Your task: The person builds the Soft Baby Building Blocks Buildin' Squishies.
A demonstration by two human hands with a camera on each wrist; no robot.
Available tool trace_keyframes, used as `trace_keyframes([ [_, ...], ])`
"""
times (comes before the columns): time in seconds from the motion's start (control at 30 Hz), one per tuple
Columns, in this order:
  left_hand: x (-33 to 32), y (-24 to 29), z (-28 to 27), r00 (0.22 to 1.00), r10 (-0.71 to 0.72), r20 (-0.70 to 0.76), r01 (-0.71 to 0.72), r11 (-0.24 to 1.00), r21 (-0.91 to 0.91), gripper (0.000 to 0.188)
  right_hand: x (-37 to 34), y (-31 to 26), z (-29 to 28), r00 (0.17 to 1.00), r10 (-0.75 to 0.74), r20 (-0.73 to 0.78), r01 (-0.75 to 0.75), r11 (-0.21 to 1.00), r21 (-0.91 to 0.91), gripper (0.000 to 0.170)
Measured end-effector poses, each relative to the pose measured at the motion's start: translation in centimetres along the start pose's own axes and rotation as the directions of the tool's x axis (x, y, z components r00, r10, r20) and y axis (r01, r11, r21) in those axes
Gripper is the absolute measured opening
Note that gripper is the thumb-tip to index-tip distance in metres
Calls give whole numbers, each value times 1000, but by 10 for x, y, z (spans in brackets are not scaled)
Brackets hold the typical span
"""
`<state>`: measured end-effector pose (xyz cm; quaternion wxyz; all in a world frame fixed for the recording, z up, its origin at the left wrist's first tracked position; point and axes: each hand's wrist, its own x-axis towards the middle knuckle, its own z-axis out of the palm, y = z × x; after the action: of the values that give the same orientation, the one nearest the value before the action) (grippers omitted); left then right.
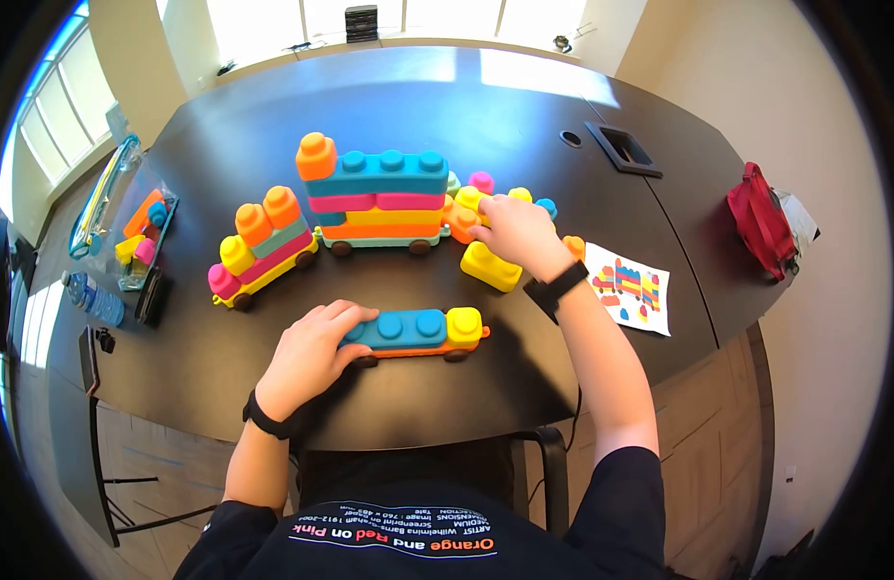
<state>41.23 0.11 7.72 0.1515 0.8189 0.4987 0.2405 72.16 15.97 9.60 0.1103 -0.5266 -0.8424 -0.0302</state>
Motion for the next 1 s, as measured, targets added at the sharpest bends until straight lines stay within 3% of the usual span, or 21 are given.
trace_keyframes([
  [0.17, 1, -3, -2, 1000, -11, 21, 12, 1000, -17, 41, 31, -2, 17, 988, 12, 154, 9, 991, -134, 34],
  [0.33, -1, -1, -3, 999, -25, 32, 25, 1000, -11, 45, 39, 5, 27, 997, -8, 81, 16, 995, -95, 31],
  [0.4, -3, -4, -1, 993, 42, -115, -46, 998, -38, 48, 37, 6, 21, 997, -3, 79, 8, 997, -71, 30],
  [0.5, -8, -8, -6, 998, -35, -54, 31, 997, -67, 50, 25, 9, 5, 995, 95, 18, -95, 995, -8, 30],
  [0.6, -10, -16, -6, 996, -83, 17, 84, 995, -47, 49, 4, 19, -14, 982, 173, -70, -157, 969, 189, 29],
  [0.63, -11, -16, -5, 996, -86, 17, 86, 995, -49, 49, -5, 14, -21, 983, 171, -68, -156, 970, 188, 29],
  [0.7, -11, -17, -4, 998, -42, -47, 38, 997, -72, 48, -27, 2, -36, 947, 266, -180, -182, 906, 382, 29],
  [0.8, -11, -17, -4, 997, -75, -27, 72, 992, -107, 46, -63, -28, -55, 963, 190, -193, -65, 854, 516, 25],
  [0.9, -10, -18, -4, 995, -102, -21, 97, 980, -174, 48, -83, -57, -39, 979, 5, -202, 145, 680, 718, 29],
  [1.0, -9, -19, -3, 994, -108, -16, 104, 977, -185, 51, -82, -96, -29, 972, -174, -158, 234, 645, 728, 29],
])
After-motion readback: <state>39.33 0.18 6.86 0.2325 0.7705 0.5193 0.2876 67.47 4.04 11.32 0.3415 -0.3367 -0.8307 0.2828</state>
